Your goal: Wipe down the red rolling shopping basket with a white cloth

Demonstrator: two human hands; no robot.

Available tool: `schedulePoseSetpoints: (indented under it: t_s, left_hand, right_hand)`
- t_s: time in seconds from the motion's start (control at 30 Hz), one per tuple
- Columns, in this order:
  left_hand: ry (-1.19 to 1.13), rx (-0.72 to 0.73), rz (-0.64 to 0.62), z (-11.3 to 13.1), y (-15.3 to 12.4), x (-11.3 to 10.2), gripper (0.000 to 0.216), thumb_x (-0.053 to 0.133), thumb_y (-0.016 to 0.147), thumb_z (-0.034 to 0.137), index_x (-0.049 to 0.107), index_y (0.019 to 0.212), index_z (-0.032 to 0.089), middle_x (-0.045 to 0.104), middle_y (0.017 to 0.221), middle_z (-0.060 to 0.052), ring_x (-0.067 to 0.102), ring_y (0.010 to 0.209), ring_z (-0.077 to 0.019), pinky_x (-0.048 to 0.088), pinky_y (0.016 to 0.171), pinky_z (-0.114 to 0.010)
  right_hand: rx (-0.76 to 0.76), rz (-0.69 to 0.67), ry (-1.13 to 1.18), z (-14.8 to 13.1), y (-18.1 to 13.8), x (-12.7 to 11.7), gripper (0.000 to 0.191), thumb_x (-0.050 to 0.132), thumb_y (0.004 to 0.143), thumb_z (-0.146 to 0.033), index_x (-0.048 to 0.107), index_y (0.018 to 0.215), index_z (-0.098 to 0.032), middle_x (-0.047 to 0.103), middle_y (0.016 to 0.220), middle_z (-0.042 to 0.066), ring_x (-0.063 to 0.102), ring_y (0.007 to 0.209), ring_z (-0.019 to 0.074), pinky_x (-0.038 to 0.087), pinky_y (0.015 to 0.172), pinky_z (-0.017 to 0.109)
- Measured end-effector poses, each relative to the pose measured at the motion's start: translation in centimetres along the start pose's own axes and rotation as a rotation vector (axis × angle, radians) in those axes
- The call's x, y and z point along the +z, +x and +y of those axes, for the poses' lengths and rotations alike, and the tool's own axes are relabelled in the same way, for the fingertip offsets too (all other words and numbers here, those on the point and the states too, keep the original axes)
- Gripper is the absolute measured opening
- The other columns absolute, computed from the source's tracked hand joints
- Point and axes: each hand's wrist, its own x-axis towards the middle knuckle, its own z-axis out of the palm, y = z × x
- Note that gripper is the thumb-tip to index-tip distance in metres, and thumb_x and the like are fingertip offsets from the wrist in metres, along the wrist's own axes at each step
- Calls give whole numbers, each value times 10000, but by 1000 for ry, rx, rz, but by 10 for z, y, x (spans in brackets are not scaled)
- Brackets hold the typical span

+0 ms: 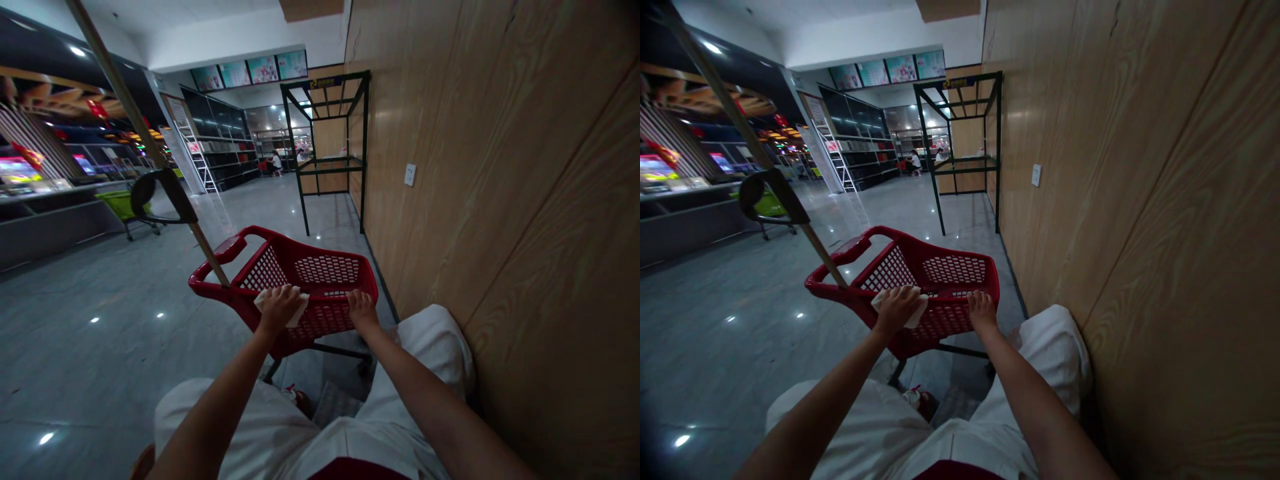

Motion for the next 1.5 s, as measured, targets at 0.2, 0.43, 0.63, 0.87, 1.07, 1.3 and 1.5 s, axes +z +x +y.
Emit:
schedulePoseSetpoints:
  t_s: [0.2,0.43,0.63,0.87,1.07,1.3,1.5]
  left_hand:
    - [-105,22,-53,89,16,13,253,443,896,383,558,1089,267,575,1112,-78,530,934,-246,370,798,-402]
    - [-126,103,-53,87,14,16,297,423,903,341,513,1179,275,578,1128,-82,544,948,-236,376,804,-381]
    - [43,1,46,-38,-4,-6,281,426,890,389,572,1093,259,604,1042,-87,543,928,-254,356,825,-414]
    - [-17,-73,34,-13,1,-3,225,421,891,344,609,973,250,608,1017,-74,535,904,-254,336,840,-436]
    - [-166,-29,-45,102,18,19,237,412,905,335,569,1055,242,582,1118,-96,532,955,-250,359,820,-407]
    - [-147,148,-86,37,14,10,260,447,891,369,528,1129,303,590,1086,-59,557,922,-212,379,777,-351]
    - [17,30,39,-68,-10,-21,269,444,868,434,577,1037,274,579,1112,-70,512,958,-245,322,894,-434]
  right_hand:
    - [39,-6,-29,-20,-8,-15,283,416,859,-65,528,1111,-127,577,1107,164,495,982,231,345,911,461]
    - [-7,0,46,-23,-13,-16,308,441,867,-77,528,1146,-172,575,1134,128,490,961,218,362,882,424]
    - [4,-8,-12,-4,-2,-4,261,497,845,-102,562,1092,-159,596,1116,128,501,969,228,355,886,433]
    - [55,17,-42,-18,-7,-5,267,469,848,-88,551,1100,-120,599,1108,156,506,989,236,332,925,472]
    - [83,-8,17,-39,-12,-10,281,464,865,-111,540,1134,-140,580,1155,161,487,1019,248,340,913,465]
    - [-28,-11,49,-18,-7,-12,284,461,861,-84,542,1120,-166,589,1128,135,493,972,223,355,862,422]
    - [-2,17,16,-9,-5,-8,283,446,849,-59,541,1098,-157,587,1107,135,495,974,223,349,879,438]
